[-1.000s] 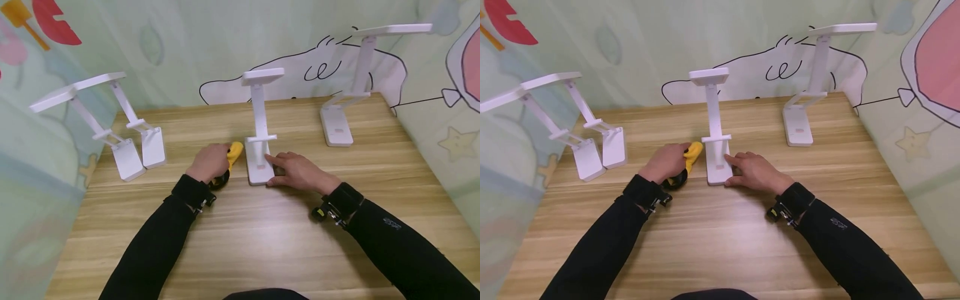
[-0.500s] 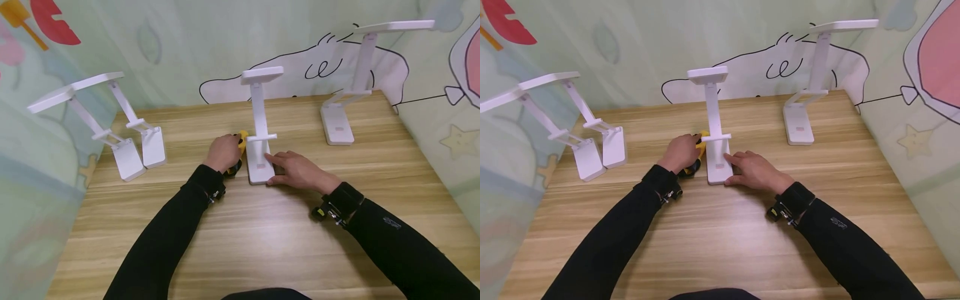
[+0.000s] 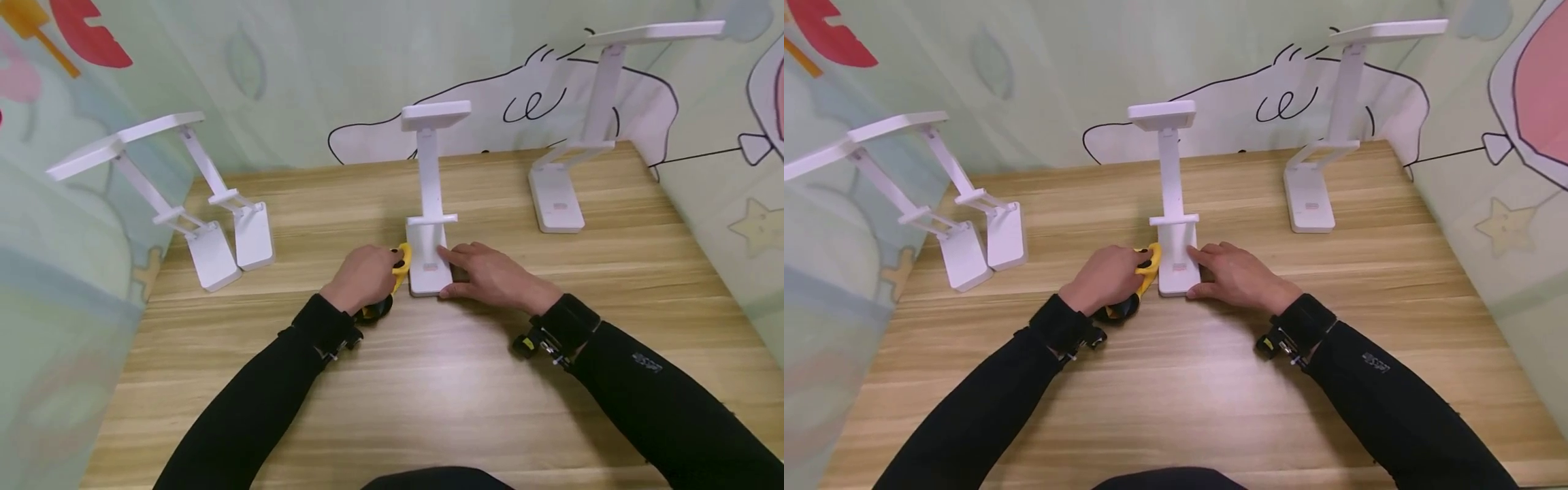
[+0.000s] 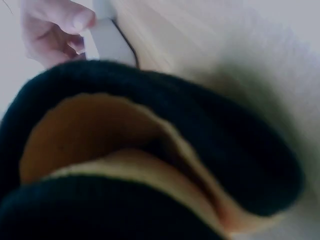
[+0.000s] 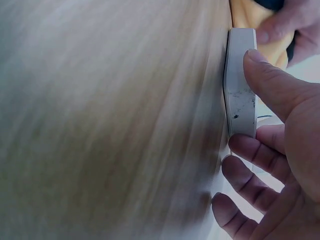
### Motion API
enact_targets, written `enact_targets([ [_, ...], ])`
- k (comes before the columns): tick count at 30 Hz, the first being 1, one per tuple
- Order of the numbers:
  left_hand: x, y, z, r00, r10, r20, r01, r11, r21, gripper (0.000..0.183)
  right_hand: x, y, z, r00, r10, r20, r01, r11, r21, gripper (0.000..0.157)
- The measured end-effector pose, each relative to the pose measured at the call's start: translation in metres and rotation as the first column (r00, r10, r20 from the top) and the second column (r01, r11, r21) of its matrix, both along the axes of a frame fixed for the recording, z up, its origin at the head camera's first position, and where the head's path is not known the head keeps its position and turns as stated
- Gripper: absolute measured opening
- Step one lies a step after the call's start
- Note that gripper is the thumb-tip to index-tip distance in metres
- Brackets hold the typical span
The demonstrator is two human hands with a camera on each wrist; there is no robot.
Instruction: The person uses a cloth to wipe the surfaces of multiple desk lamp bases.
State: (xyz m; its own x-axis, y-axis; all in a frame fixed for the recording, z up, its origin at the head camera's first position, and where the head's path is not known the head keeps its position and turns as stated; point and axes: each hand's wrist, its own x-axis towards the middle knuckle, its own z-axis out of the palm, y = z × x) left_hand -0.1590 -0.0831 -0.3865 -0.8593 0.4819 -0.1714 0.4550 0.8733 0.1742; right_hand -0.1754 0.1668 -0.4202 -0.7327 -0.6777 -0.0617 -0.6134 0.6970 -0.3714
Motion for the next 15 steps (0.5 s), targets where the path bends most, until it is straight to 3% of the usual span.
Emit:
enact_targets([
  [6, 0.013, -0.005, 0.010, 0.984, -0.077, 0.162, 0.073, 0.997, 0.033, 0.047, 0.000, 0.008, 0.000, 1.000, -0.019, 0.022, 0.019, 1.000, -0.005, 0.085],
  [9, 0.014, -0.007, 0.019, 0.979, -0.048, 0.198, 0.034, 0.997, 0.072, 0.048, 0.000, 0.009, -0.001, 0.999, -0.015, 0.029, 0.016, 1.000, -0.013, 0.085],
  [12, 0.009, -0.003, 0.023, 0.994, 0.009, 0.106, -0.025, 0.989, 0.147, 0.050, 0.000, 0.008, -0.001, 0.999, -0.011, 0.034, 0.012, 1.000, -0.017, 0.084],
  [15, 0.000, 0.010, 0.015, 0.995, -0.017, -0.100, 0.032, 0.989, 0.148, 0.049, -0.001, 0.007, -0.001, 0.999, -0.006, 0.039, 0.007, 1.000, -0.026, 0.083],
])
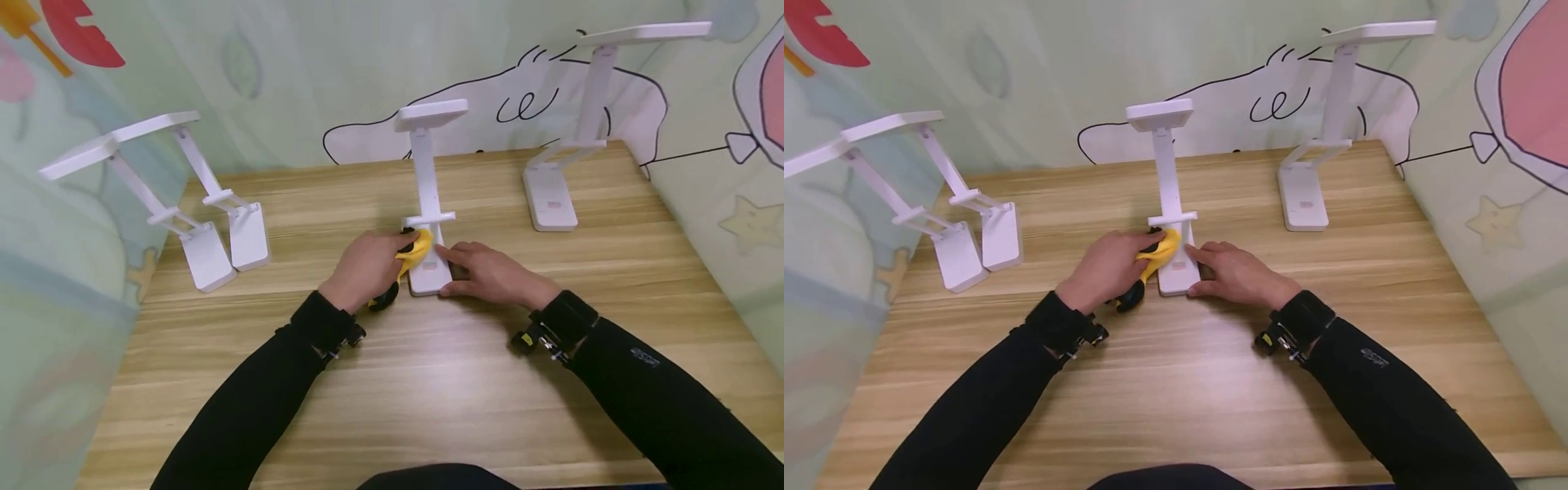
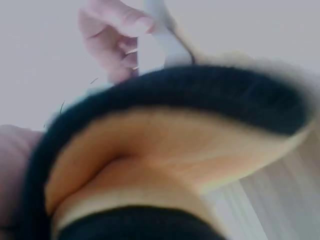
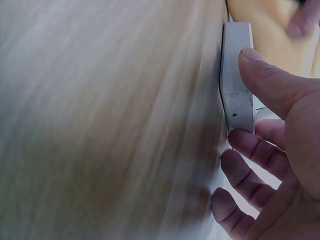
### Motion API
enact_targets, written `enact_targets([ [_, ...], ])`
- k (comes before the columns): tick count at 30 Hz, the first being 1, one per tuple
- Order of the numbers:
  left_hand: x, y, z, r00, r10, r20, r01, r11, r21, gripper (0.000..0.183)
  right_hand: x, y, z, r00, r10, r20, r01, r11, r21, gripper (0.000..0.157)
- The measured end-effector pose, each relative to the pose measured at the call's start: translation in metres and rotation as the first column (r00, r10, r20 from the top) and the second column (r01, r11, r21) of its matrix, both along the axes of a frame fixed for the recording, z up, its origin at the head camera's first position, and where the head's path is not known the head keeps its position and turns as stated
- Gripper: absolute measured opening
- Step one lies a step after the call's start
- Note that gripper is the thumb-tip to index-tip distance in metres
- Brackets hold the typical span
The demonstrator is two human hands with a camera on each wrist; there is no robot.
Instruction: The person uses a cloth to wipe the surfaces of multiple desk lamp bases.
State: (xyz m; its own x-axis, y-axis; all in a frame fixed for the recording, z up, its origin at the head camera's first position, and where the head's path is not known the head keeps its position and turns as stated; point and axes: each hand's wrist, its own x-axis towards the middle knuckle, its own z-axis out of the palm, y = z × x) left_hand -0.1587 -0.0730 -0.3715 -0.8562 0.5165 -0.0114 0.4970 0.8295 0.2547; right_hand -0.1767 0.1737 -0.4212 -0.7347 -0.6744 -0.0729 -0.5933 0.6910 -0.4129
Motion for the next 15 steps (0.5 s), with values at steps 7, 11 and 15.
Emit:
enact_targets([
  [7, -0.011, 0.019, -0.025, 0.983, -0.024, -0.181, 0.000, 0.991, -0.131, 0.044, -0.001, -0.003, -0.003, 1.000, 0.000, 0.017, 0.000, 1.000, -0.008, 0.082],
  [11, -0.006, 0.014, -0.021, 0.998, -0.011, -0.066, 0.006, 0.998, -0.066, 0.047, 0.000, -0.002, -0.004, 1.000, -0.008, 0.013, 0.008, 1.000, 0.002, 0.084],
  [15, 0.007, 0.009, -0.014, 0.991, -0.118, 0.057, 0.119, 0.993, -0.003, 0.048, 0.000, 0.000, -0.003, 1.000, -0.008, 0.018, 0.008, 1.000, -0.002, 0.084],
])
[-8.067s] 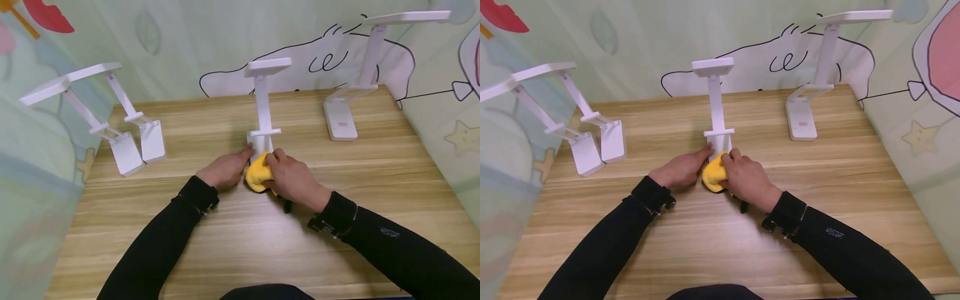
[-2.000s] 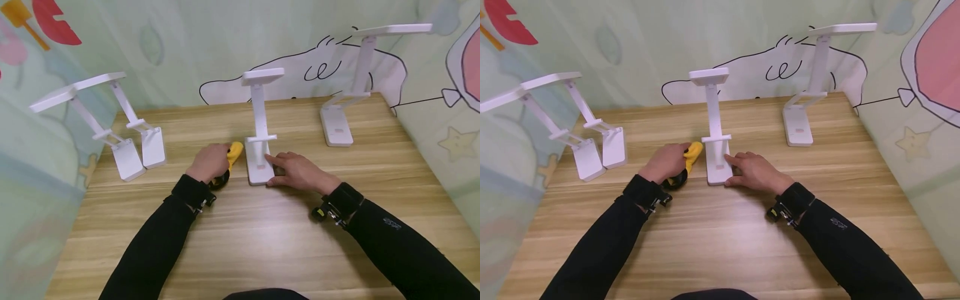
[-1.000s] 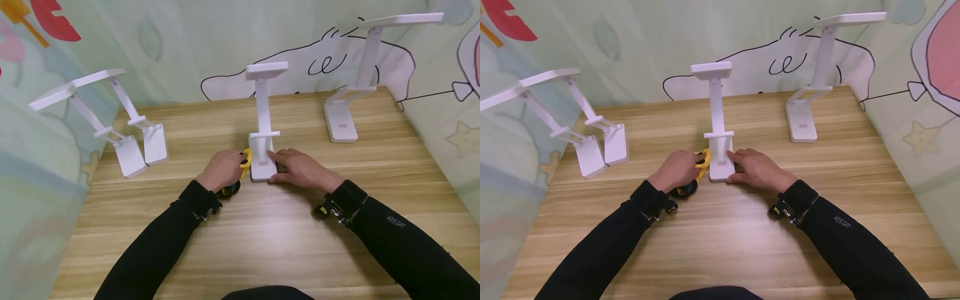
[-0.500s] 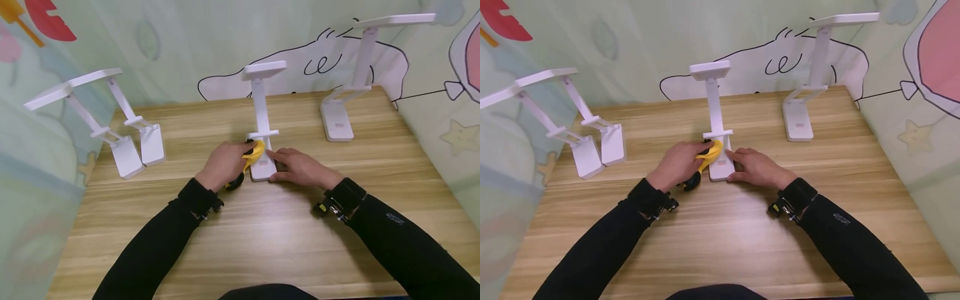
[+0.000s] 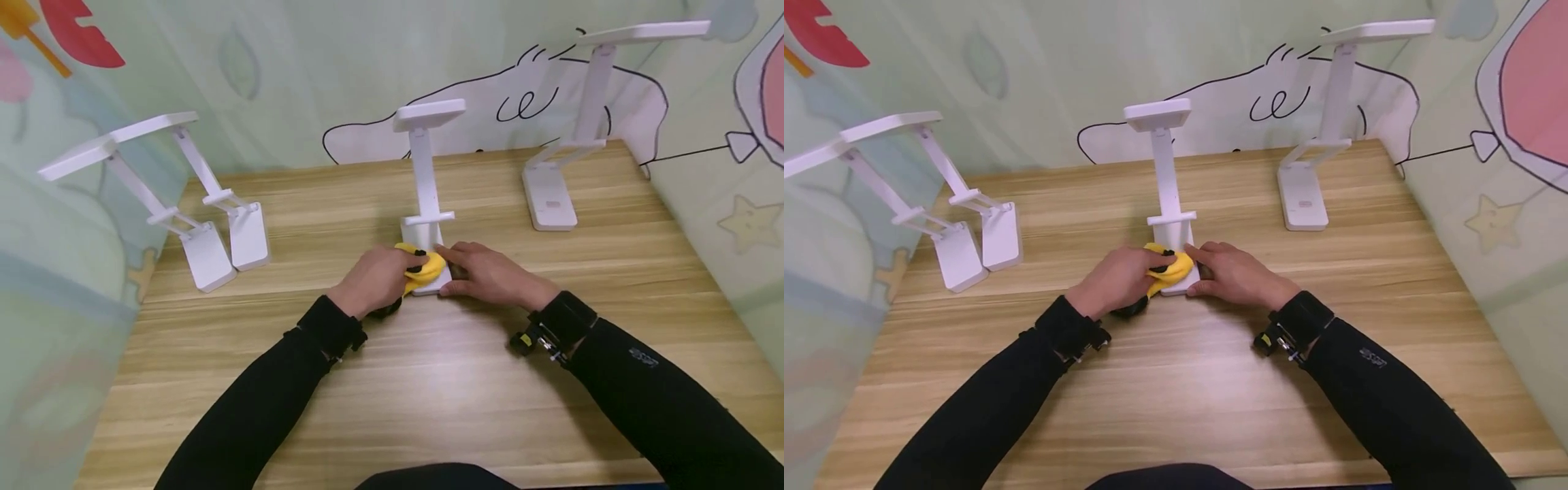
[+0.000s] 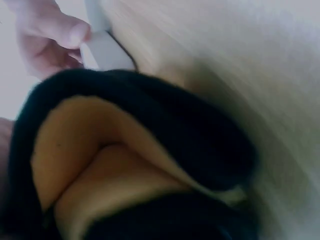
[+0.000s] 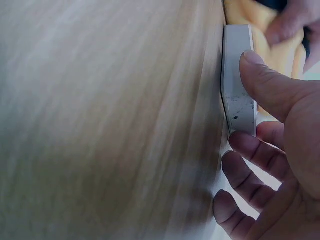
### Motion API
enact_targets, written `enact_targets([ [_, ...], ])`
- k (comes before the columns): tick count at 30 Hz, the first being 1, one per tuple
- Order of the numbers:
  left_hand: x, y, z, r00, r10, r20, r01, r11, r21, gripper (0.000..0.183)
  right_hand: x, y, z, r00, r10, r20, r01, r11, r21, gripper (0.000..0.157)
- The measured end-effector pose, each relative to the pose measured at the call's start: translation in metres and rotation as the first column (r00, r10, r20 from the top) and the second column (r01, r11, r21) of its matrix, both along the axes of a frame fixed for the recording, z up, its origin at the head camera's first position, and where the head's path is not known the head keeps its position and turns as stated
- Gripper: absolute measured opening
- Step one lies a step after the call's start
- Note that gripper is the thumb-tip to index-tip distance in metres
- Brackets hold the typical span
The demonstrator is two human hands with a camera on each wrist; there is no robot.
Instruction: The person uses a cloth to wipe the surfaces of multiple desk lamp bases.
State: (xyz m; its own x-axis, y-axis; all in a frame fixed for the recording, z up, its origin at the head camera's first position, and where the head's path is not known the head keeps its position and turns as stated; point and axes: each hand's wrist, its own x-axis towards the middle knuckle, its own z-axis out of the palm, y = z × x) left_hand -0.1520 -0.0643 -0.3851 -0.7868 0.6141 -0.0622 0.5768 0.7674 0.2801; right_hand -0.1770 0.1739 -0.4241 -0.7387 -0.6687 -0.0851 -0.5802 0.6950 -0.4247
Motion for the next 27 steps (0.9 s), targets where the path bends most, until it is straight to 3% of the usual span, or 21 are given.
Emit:
enact_targets([
  [3, 0.009, -0.002, 0.001, 0.995, -0.084, 0.049, 0.082, 0.996, 0.031, 0.047, 0.000, 0.002, 0.001, 1.000, 0.008, 0.002, -0.008, 1.000, 0.001, 0.084],
  [6, 0.015, 0.001, -0.004, 0.994, -0.114, 0.001, 0.113, 0.993, 0.022, 0.048, -0.001, 0.004, 0.002, 1.000, 0.011, 0.005, -0.011, 1.000, 0.003, 0.085],
  [11, 0.019, 0.013, -0.013, 0.983, -0.070, -0.170, 0.064, 0.997, -0.040, 0.050, -0.001, 0.006, 0.003, 1.000, 0.004, 0.020, -0.004, 1.000, -0.015, 0.086],
  [14, 0.020, 0.019, -0.015, 0.976, -0.030, -0.215, 0.014, 0.997, -0.076, 0.050, -0.001, 0.006, 0.003, 1.000, 0.004, 0.021, -0.003, 1.000, -0.026, 0.086],
  [20, 0.018, 0.022, -0.013, 0.977, -0.020, -0.214, -0.009, 0.991, -0.132, 0.053, 0.000, 0.006, 0.004, 1.000, 0.004, 0.015, -0.004, 1.000, -0.026, 0.085],
  [27, 0.016, 0.009, -0.016, 0.984, -0.041, -0.171, 0.032, 0.998, -0.054, 0.043, 0.001, 0.001, 0.006, 1.000, 0.012, 0.010, -0.012, 1.000, 0.003, 0.083],
])
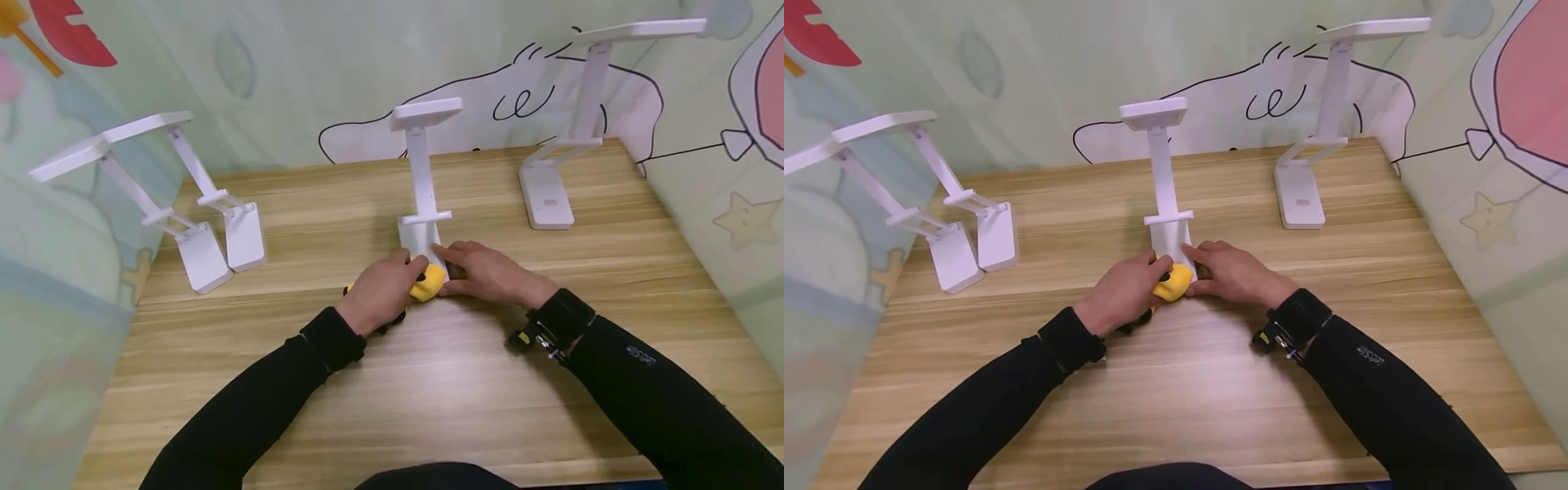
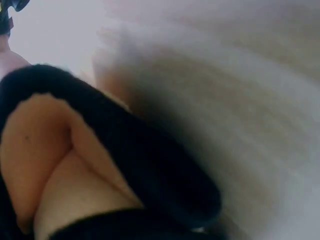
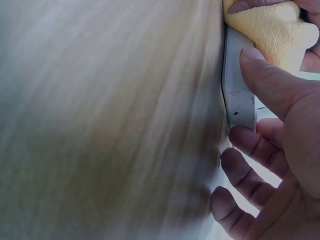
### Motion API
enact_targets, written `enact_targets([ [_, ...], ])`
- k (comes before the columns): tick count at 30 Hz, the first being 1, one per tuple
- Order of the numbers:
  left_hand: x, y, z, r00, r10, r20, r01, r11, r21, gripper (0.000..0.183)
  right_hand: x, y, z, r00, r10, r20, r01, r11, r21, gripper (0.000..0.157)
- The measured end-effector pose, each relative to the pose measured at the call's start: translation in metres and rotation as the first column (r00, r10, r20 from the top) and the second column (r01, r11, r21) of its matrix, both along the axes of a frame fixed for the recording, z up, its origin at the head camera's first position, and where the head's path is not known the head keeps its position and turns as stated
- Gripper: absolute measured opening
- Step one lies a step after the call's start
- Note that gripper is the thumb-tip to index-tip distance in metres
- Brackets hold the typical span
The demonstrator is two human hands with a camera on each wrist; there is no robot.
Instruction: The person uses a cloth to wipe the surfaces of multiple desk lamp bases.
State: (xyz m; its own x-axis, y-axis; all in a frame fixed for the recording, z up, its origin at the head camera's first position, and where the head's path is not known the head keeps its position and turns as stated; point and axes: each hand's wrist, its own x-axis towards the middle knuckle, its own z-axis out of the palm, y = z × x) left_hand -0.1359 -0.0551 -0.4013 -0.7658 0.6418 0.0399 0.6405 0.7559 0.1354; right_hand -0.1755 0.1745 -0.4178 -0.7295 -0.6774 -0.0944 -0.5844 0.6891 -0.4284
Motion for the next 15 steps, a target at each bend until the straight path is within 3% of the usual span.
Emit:
enact_targets([
  [4, -0.002, -0.008, 0.000, 1.000, 0.021, -0.008, -0.021, 1.000, -0.007, 0.029, 0.000, -0.003, 0.001, 1.000, 0.002, -0.004, -0.002, 1.000, 0.014, 0.083],
  [9, -0.016, -0.020, -0.005, 0.993, 0.112, -0.043, -0.113, 0.993, -0.017, 0.029, 0.000, -0.002, 0.000, 1.000, 0.002, -0.019, -0.001, 1.000, 0.028, 0.084],
  [12, -0.029, -0.025, -0.006, 0.969, 0.240, -0.048, -0.241, 0.971, -0.001, 0.029, 0.001, -0.001, 0.000, 1.000, -0.014, -0.012, 0.014, 1.000, 0.024, 0.084],
  [15, -0.038, -0.027, -0.001, 0.927, 0.373, -0.044, -0.373, 0.928, 0.011, 0.027, 0.002, -0.002, 0.000, 1.000, -0.020, 0.004, 0.019, 1.000, 0.009, 0.083],
])
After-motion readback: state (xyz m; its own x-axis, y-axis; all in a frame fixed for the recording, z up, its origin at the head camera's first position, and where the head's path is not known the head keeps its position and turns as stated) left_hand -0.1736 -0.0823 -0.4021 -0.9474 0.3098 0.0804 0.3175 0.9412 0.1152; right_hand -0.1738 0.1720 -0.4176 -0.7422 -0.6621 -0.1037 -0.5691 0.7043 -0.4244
